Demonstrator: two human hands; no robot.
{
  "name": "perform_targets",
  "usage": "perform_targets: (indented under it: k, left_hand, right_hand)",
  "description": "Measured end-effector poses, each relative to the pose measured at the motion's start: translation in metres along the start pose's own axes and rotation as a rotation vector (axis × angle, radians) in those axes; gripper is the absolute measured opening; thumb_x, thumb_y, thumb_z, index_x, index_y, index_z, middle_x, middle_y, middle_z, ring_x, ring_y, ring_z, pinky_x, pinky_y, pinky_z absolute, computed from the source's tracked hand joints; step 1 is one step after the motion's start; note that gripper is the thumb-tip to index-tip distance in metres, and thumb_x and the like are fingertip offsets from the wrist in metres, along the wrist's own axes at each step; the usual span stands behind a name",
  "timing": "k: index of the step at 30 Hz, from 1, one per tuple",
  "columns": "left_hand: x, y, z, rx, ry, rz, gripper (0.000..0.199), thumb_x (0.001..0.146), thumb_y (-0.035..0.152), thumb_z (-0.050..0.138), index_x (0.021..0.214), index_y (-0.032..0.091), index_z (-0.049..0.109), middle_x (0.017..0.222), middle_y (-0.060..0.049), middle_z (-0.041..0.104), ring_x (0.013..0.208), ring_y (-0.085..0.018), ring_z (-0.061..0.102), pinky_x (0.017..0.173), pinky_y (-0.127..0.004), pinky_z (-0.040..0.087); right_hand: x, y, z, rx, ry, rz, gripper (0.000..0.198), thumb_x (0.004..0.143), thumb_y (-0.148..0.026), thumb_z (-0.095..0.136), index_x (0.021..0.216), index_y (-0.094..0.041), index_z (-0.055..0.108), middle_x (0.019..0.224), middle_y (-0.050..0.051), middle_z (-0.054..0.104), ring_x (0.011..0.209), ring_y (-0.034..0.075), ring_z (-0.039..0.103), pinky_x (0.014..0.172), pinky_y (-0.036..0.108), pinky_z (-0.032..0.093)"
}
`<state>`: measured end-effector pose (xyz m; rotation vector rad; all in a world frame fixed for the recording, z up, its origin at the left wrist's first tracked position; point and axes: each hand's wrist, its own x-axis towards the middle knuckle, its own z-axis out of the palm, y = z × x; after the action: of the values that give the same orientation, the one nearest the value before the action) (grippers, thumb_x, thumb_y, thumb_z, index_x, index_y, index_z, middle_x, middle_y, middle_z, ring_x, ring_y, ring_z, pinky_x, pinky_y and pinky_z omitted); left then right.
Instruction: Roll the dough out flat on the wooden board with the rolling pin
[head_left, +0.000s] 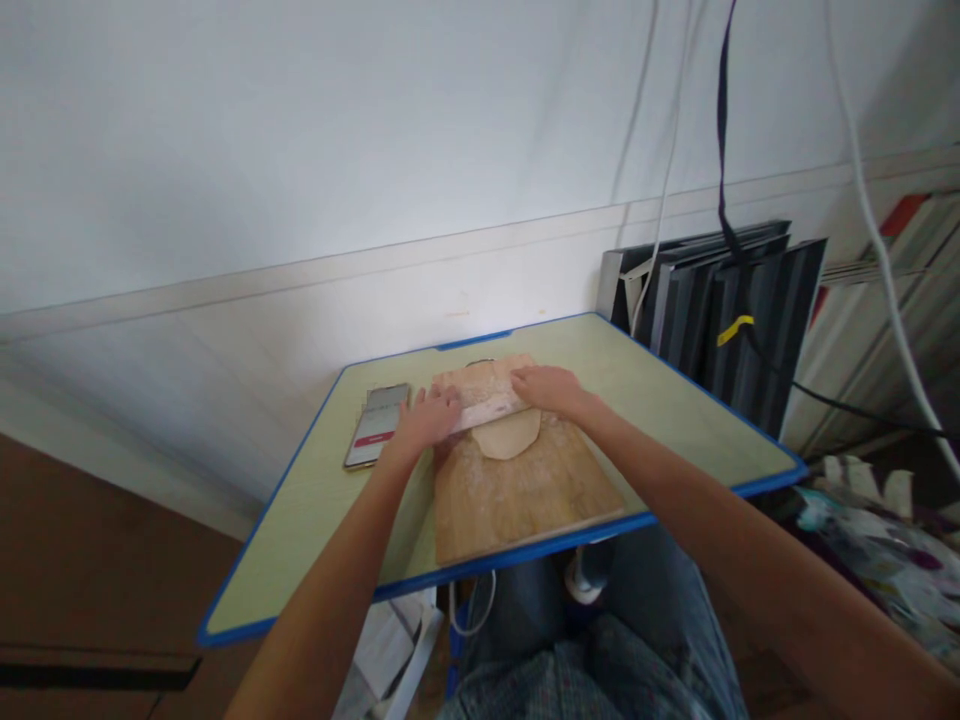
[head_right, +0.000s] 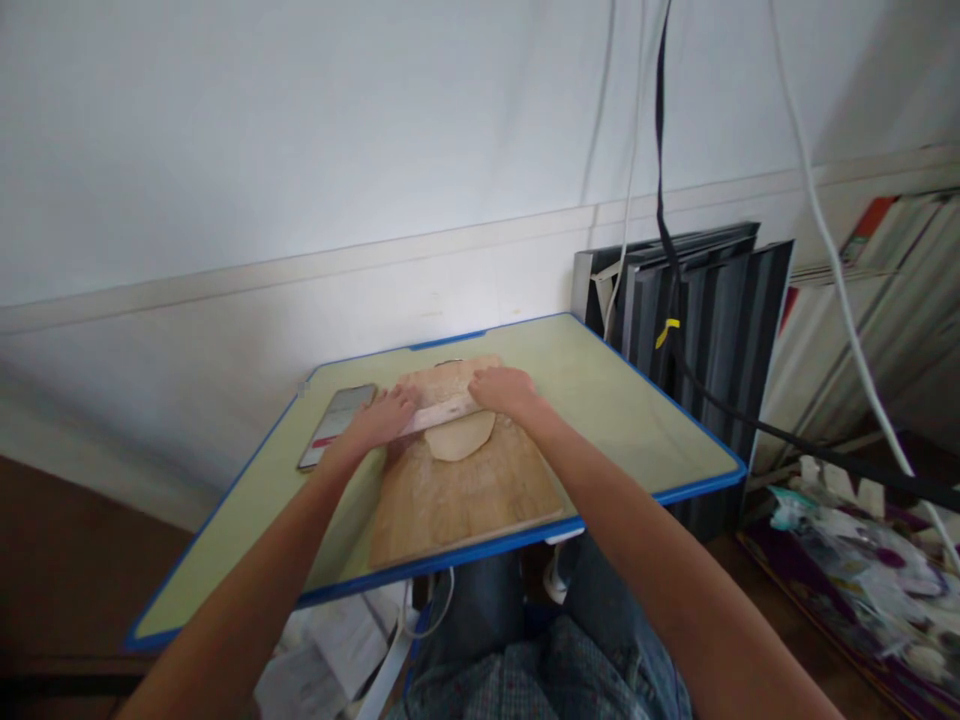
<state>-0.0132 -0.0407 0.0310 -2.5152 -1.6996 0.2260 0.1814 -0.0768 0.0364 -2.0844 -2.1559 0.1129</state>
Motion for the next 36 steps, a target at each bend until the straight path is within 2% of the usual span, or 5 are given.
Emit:
perform_targets:
  k: [6, 12, 18, 28, 36]
  left_hand:
    - [-0.011, 0.006, -0.004, -0.036, 0.050, -0.044, 0.052, 0.088, 0.033, 0.012, 0.136, 0.023, 0.029, 0.146, -0.007, 0.023, 0.131, -0.032, 0.022, 0.100, -0.062, 0.017]
    - [0.002, 0.003, -0.007, -0.058, 0.026, -0.019, 0.044, 0.087, 0.029, 0.020, 0.125, 0.026, 0.041, 0.142, -0.006, 0.032, 0.126, -0.032, 0.033, 0.096, -0.061, 0.026]
    - [-0.009, 0.005, -0.001, -0.052, 0.068, 0.024, 0.049, 0.088, 0.028, 0.012, 0.131, 0.020, 0.034, 0.140, -0.009, 0.036, 0.125, -0.028, 0.035, 0.097, -0.058, 0.026]
    - [0.000, 0.004, -0.008, -0.025, 0.061, 0.018, 0.041, 0.087, 0.025, 0.019, 0.113, 0.022, 0.050, 0.125, -0.009, 0.053, 0.113, -0.024, 0.049, 0.091, -0.045, 0.038]
    - [-0.011, 0.004, -0.002, -0.034, 0.072, 0.077, 0.043, 0.088, 0.025, 0.014, 0.120, 0.018, 0.043, 0.132, -0.011, 0.045, 0.120, -0.024, 0.042, 0.094, -0.049, 0.035]
  right_hand:
    - [-0.021, -0.006, 0.004, -0.074, 0.102, 0.004, 0.047, 0.091, -0.029, 0.019, 0.108, -0.018, 0.061, 0.110, 0.012, 0.063, 0.098, 0.025, 0.059, 0.076, 0.037, 0.045]
    - [-0.018, -0.005, 0.004, -0.040, 0.109, 0.018, 0.045, 0.090, -0.028, 0.021, 0.110, -0.019, 0.059, 0.114, 0.011, 0.060, 0.100, 0.023, 0.058, 0.077, 0.036, 0.045]
    - [0.006, 0.001, 0.003, 0.043, 0.017, 0.068, 0.041, 0.086, -0.028, 0.028, 0.115, -0.022, 0.057, 0.120, 0.009, 0.057, 0.104, 0.023, 0.056, 0.080, 0.036, 0.044]
    - [-0.016, -0.004, 0.006, -0.029, 0.125, 0.069, 0.039, 0.087, -0.028, 0.027, 0.108, -0.017, 0.058, 0.105, 0.012, 0.064, 0.093, 0.025, 0.061, 0.071, 0.036, 0.047]
    - [-0.004, -0.004, 0.001, 0.001, 0.037, 0.095, 0.039, 0.087, -0.027, 0.029, 0.111, -0.019, 0.058, 0.113, 0.012, 0.061, 0.099, 0.024, 0.059, 0.074, 0.034, 0.045]
